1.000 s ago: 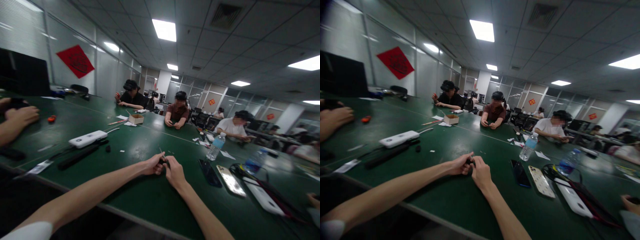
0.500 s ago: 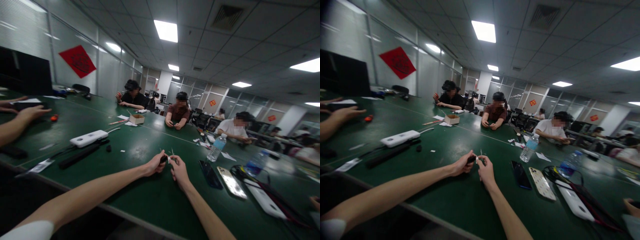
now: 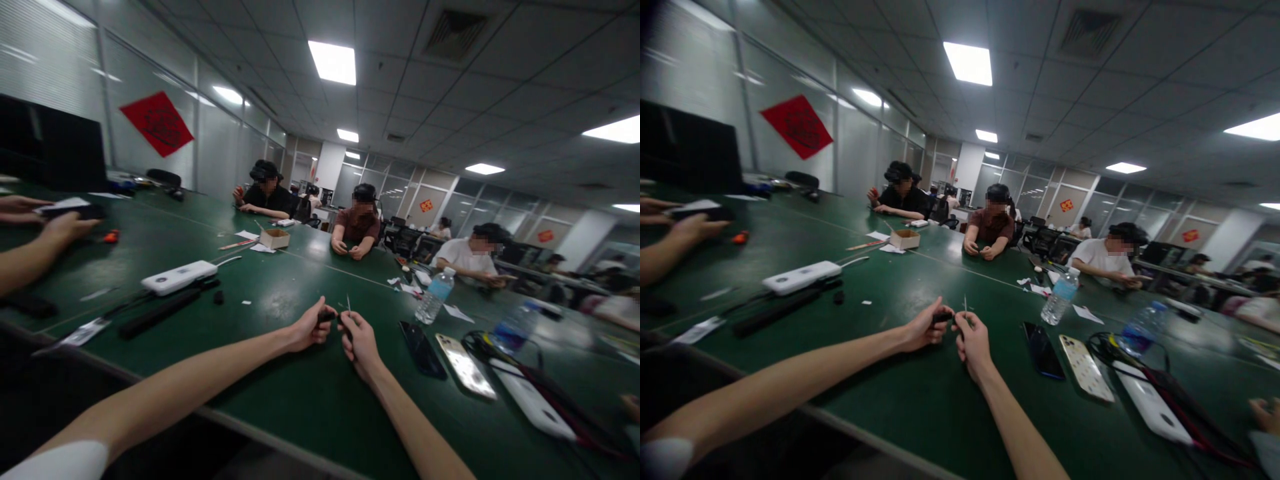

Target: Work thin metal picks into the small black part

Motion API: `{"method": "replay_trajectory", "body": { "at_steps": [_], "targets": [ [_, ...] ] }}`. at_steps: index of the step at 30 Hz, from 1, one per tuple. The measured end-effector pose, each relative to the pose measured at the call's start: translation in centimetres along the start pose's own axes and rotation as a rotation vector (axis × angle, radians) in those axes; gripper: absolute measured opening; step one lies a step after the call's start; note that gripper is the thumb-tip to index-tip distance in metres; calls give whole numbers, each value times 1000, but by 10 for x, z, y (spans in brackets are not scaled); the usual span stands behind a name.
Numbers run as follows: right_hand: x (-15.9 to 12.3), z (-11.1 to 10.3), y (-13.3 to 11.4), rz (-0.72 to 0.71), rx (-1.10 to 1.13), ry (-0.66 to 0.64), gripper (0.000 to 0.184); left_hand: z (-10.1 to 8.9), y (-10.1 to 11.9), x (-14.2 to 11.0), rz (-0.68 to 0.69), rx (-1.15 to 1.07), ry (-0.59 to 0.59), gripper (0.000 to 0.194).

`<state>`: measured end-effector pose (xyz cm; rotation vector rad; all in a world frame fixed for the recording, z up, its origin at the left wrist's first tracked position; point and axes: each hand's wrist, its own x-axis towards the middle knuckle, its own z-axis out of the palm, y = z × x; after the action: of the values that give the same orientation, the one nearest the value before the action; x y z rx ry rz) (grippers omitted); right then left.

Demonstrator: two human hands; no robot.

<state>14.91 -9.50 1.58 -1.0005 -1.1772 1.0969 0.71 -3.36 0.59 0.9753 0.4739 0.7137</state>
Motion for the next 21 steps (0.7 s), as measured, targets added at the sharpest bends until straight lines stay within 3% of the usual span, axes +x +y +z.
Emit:
{"method": "replay_trajectory", "body": {
  "at_steps": [7,21],
  "targets": [
    [-1,-2,-5,18,111,-11,34,-6,2,2,-30,-111,-41,51],
    [-7,-3,-13,26,255,-102,26,-6,2,-3,-6,-112,-152,54]
  ]
}}
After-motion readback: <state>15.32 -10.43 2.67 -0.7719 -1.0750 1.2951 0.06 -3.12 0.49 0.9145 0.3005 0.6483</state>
